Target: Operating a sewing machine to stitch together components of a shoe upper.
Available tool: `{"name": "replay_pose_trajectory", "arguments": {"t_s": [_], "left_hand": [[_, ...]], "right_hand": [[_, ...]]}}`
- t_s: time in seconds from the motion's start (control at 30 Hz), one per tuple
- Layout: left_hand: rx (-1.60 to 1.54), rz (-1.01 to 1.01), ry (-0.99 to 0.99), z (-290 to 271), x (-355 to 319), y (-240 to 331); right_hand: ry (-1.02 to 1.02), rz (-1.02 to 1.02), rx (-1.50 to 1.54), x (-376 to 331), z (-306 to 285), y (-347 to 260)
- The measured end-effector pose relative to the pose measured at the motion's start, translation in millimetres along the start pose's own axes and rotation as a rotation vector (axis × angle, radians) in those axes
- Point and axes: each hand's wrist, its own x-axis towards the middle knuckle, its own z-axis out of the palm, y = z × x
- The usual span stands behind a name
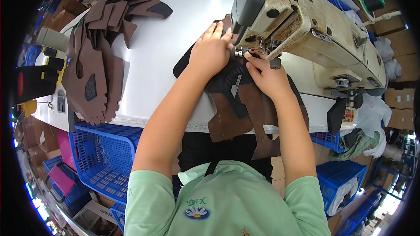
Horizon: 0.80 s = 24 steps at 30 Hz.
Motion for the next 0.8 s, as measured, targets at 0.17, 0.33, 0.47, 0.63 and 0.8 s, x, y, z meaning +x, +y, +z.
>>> {"name": "replay_pose_trajectory", "arguments": {"t_s": [0.17,0.33,0.47,0.63,0.8], "left_hand": [[0.017,0.006,-0.017,0.5,5.3,-3.5],[0.007,-0.003,-0.040,-0.8,8.4,-3.1],[-0.025,-0.021,-0.060,-2.4,10.1,-3.0],[-0.033,0.023,0.042,5.8,8.9,-7.1],[-0.018,-0.002,0.091,1.7,4.0,-5.9]], "right_hand": [[0.009,0.009,0.006,2.2,1.6,1.8],[-0.020,0.054,-0.024,3.2,0.9,0.1],[0.131,-0.050,0.065,4.1,7.9,3.3],[0.154,-0.057,0.054,3.3,9.9,3.8],[0.084,-0.031,0.027,1.1,7.1,6.7]]}}
